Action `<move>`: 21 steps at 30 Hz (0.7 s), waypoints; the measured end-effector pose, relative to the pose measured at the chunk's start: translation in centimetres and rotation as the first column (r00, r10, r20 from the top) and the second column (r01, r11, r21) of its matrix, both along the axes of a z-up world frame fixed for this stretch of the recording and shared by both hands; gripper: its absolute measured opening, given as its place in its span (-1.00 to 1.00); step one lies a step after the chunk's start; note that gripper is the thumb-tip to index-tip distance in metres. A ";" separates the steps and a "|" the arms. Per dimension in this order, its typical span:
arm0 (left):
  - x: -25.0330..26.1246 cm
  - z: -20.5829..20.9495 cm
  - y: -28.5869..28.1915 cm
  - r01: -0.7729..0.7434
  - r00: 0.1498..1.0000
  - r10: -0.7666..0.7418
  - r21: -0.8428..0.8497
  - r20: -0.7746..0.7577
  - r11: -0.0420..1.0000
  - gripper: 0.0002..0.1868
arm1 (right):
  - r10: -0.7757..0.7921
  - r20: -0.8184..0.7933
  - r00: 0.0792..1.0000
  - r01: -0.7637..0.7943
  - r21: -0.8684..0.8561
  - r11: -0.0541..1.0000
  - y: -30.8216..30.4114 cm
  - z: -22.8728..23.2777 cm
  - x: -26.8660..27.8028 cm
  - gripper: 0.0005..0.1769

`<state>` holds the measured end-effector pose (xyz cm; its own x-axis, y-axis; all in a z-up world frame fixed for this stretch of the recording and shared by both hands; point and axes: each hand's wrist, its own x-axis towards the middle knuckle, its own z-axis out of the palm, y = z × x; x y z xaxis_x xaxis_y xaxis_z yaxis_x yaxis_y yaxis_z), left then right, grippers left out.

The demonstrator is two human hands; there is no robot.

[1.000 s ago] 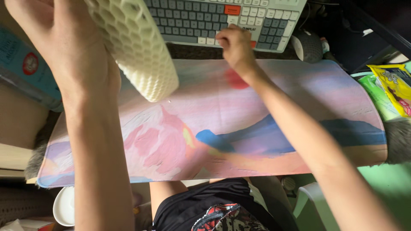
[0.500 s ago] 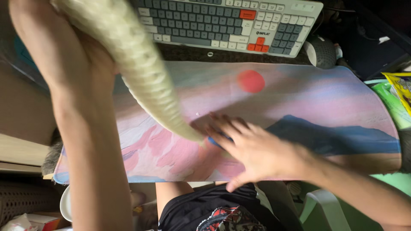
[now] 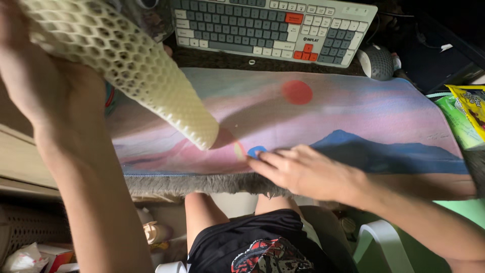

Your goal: The person cleans a desk surface using a white wipe. They wipe the desk, then lift and wipe a large mousepad and a honeycomb-textured wrist rest. They also wipe a computer keyboard and a computer mouse before placing them back on the desk.

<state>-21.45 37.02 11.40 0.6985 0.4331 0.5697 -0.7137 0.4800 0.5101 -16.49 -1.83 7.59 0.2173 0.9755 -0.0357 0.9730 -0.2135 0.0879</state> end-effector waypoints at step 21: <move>-0.5 1.4 -10.1 -0.073 0.956 0.107 0.135 -0.272 0.988 -0.59 | -0.272 0.093 0.958 0.143 0.664 0.734 5.2 1.5 9.9 -0.54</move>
<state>-21.96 26.90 12.84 0.7979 0.4408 0.4112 -0.5729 0.3421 0.7448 -6.59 3.33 9.06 0.3569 0.6790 0.6415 0.8795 -0.4756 0.0141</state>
